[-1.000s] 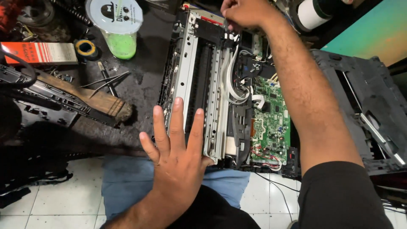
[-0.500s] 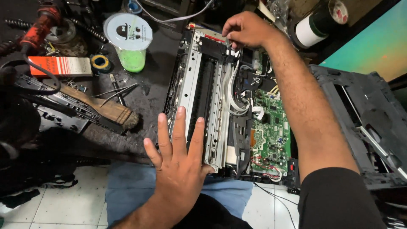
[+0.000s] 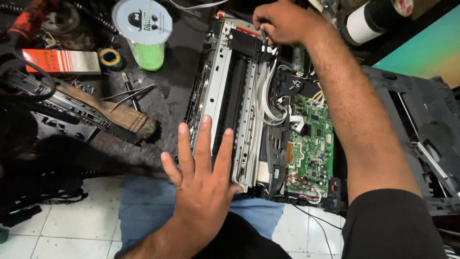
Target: Disassembling a printer to access and remove internal components like the circuit board and scanner assembly.
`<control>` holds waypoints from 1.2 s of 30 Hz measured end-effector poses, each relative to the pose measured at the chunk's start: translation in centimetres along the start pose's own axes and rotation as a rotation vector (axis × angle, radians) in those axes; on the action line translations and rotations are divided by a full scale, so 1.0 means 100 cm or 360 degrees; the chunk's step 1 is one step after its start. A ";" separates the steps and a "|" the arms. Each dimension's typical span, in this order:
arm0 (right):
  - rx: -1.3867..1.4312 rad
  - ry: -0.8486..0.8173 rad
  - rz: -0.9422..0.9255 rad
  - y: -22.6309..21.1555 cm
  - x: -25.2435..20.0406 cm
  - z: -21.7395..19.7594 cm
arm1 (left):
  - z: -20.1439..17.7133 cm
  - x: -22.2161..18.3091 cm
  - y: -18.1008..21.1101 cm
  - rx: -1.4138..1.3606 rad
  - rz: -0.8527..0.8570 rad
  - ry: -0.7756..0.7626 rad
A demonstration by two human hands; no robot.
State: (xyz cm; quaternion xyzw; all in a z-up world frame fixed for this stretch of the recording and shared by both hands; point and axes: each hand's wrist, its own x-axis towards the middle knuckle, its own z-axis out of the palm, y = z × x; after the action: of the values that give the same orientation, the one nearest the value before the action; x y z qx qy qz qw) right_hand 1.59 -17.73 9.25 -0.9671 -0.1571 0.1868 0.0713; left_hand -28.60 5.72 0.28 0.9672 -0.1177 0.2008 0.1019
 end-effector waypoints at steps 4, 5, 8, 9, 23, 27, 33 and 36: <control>0.0201 0.0005 -0.0003 0.007 0.000 0.001 | -0.002 0.000 0.000 -0.0040 -0.0018 -0.0011; 0.0252 0.0019 -0.0028 0.007 -0.001 -0.001 | -0.003 0.000 0.000 -0.0038 -0.0018 -0.0018; 0.0318 0.0037 -0.0096 0.015 -0.003 0.000 | -0.004 -0.001 0.000 -0.0022 -0.0010 -0.0018; 0.0332 0.0050 -0.0143 0.018 -0.003 0.000 | -0.004 0.000 0.000 -0.0002 -0.0001 -0.0004; 0.0175 0.0115 -0.0160 0.014 -0.001 0.003 | -0.002 0.000 0.000 -0.0129 -0.0020 -0.0038; 0.0221 0.0129 -0.0228 0.024 0.004 0.005 | -0.004 0.000 0.000 -0.0094 -0.0016 -0.0090; 0.0145 0.0015 -0.0177 0.016 0.002 -0.001 | -0.002 0.000 0.000 -0.0018 -0.0007 -0.0045; -0.0081 -0.0077 -0.0040 0.002 0.003 -0.008 | -0.002 0.000 0.000 0.0044 -0.0005 -0.0041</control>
State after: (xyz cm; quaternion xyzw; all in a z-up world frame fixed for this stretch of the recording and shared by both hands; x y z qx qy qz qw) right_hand 2.18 -17.92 9.84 -0.9618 -0.1757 0.2050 0.0453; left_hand -28.72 5.75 0.49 0.9712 -0.1148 0.1897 0.0872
